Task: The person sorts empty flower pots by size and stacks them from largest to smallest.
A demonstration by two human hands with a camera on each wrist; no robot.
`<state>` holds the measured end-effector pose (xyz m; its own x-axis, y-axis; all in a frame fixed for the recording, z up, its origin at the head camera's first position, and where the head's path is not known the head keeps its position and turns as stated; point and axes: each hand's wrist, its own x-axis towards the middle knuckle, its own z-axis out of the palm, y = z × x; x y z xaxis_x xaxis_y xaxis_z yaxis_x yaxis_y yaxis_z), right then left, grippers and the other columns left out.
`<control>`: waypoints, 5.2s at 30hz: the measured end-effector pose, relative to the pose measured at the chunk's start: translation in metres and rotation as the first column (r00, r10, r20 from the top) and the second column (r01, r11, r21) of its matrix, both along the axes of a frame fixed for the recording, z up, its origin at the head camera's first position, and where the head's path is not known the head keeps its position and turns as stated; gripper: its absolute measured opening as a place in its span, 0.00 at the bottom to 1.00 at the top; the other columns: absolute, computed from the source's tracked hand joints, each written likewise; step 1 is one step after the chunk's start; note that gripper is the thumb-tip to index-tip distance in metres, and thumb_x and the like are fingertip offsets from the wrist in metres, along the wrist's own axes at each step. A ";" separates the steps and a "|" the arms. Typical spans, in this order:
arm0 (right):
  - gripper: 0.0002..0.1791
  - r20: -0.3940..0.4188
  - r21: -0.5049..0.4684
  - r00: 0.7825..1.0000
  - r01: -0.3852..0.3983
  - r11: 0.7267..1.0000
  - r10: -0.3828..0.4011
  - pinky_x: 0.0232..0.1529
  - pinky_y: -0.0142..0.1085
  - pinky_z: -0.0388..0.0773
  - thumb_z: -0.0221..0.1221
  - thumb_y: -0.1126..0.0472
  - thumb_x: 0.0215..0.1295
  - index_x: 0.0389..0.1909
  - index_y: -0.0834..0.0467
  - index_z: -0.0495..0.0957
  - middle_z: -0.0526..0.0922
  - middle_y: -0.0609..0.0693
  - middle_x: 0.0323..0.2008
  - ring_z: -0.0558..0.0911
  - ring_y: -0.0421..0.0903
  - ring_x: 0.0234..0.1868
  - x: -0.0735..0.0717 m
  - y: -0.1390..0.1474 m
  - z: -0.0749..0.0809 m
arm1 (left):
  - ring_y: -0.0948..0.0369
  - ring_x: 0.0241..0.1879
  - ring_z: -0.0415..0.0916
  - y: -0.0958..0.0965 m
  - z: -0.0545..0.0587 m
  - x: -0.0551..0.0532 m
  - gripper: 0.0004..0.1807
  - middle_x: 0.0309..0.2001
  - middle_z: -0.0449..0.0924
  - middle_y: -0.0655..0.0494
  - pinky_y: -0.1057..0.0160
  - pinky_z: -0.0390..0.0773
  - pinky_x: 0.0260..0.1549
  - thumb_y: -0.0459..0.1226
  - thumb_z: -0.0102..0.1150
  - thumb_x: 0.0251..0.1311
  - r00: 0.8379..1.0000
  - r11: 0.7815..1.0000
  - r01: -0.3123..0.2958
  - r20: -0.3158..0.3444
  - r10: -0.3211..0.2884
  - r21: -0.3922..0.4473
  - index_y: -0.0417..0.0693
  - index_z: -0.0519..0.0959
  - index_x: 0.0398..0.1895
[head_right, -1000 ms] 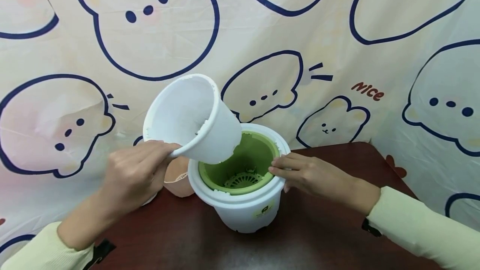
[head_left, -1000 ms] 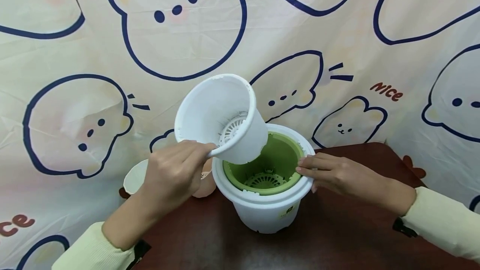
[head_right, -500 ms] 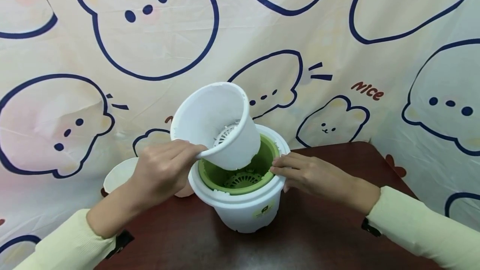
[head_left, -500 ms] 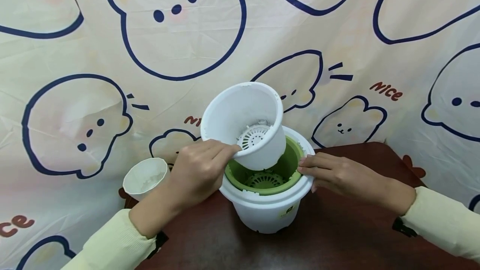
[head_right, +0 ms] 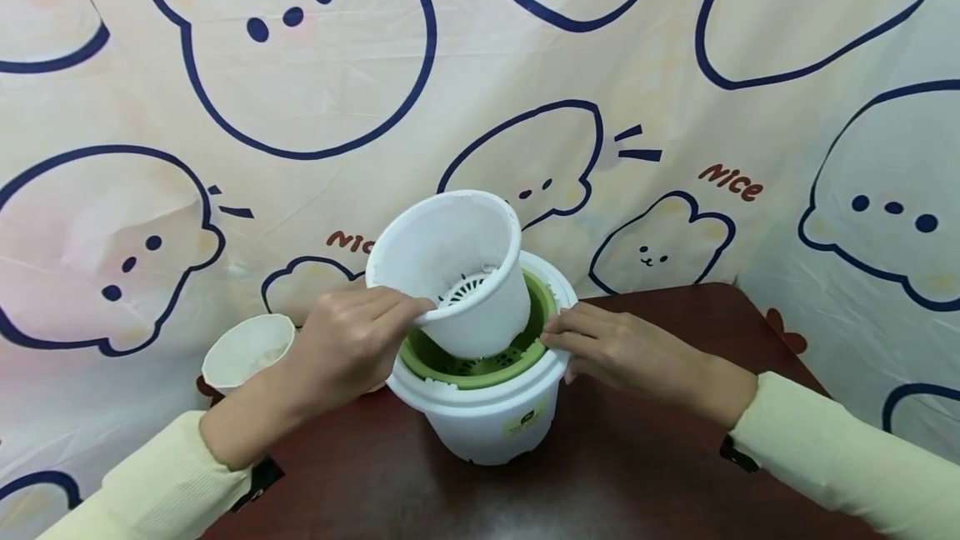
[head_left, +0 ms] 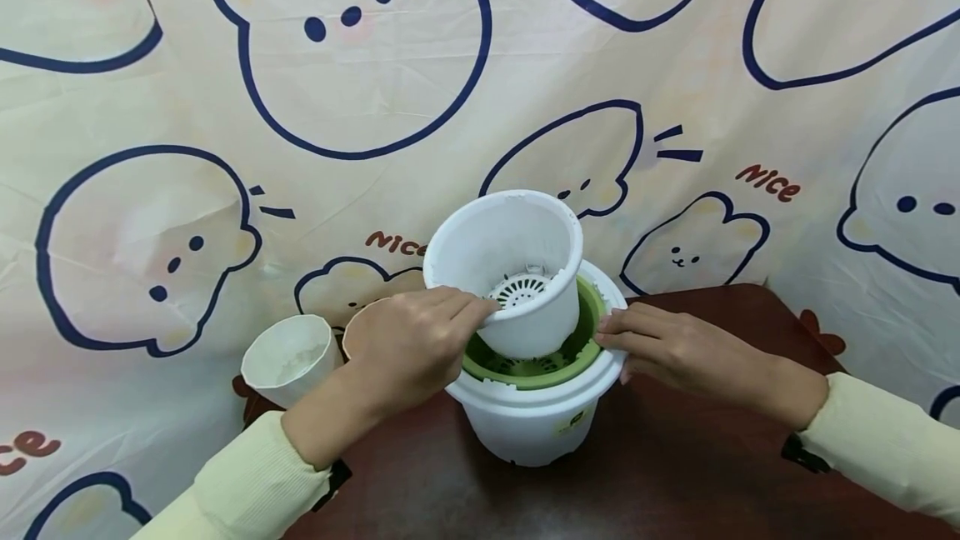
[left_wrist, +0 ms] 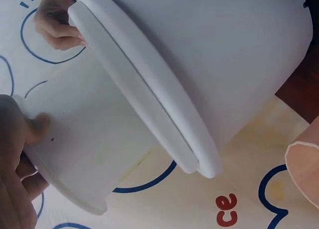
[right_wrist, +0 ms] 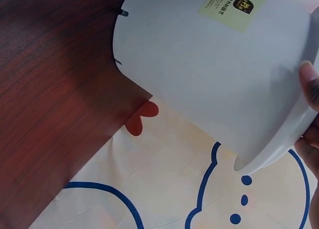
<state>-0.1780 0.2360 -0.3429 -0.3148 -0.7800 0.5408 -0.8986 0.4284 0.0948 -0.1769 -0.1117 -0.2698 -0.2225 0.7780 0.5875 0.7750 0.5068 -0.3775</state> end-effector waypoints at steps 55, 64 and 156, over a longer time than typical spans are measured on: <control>0.24 0.007 0.005 0.999 0.049 0.999 -0.049 0.54 0.32 0.83 0.57 0.46 0.71 0.58 0.57 0.83 0.85 0.48 0.56 0.84 0.47 0.57 0.001 0.002 -0.003 | 0.68 0.30 0.77 0.027 -0.024 -0.010 0.27 0.35 0.87 0.64 0.63 0.72 0.23 0.21 0.56 0.52 0.825 0.937 0.059 0.546 0.149 -0.344 0.53 0.84 0.52; 0.23 0.037 0.001 0.998 0.057 0.998 -0.057 0.55 0.32 0.83 0.57 0.47 0.71 0.58 0.56 0.83 0.85 0.48 0.56 0.84 0.47 0.57 0.002 0.001 -0.002 | 0.65 0.23 0.69 0.033 -0.016 -0.013 0.32 0.27 0.86 0.63 0.65 0.68 0.22 0.20 0.59 0.51 0.782 0.934 0.025 0.589 0.203 -0.355 0.57 0.86 0.57; 0.24 0.031 -0.036 0.999 0.019 0.999 -0.018 0.61 0.24 0.76 0.56 0.45 0.71 0.58 0.55 0.84 0.85 0.47 0.57 0.84 0.48 0.57 0.002 0.001 -0.006 | 0.41 0.39 0.85 -0.213 -0.114 -0.029 0.17 0.41 0.87 0.36 0.40 0.83 0.39 0.30 0.71 0.55 0.505 0.754 -0.637 0.651 0.566 -0.161 0.32 0.82 0.47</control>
<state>-0.1764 0.2369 -0.3488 -0.3459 -0.7539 0.5586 -0.8927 0.4477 0.0514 -0.2057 -0.3242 -0.3833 -0.9501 0.2643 0.1659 0.2884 0.9467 0.1431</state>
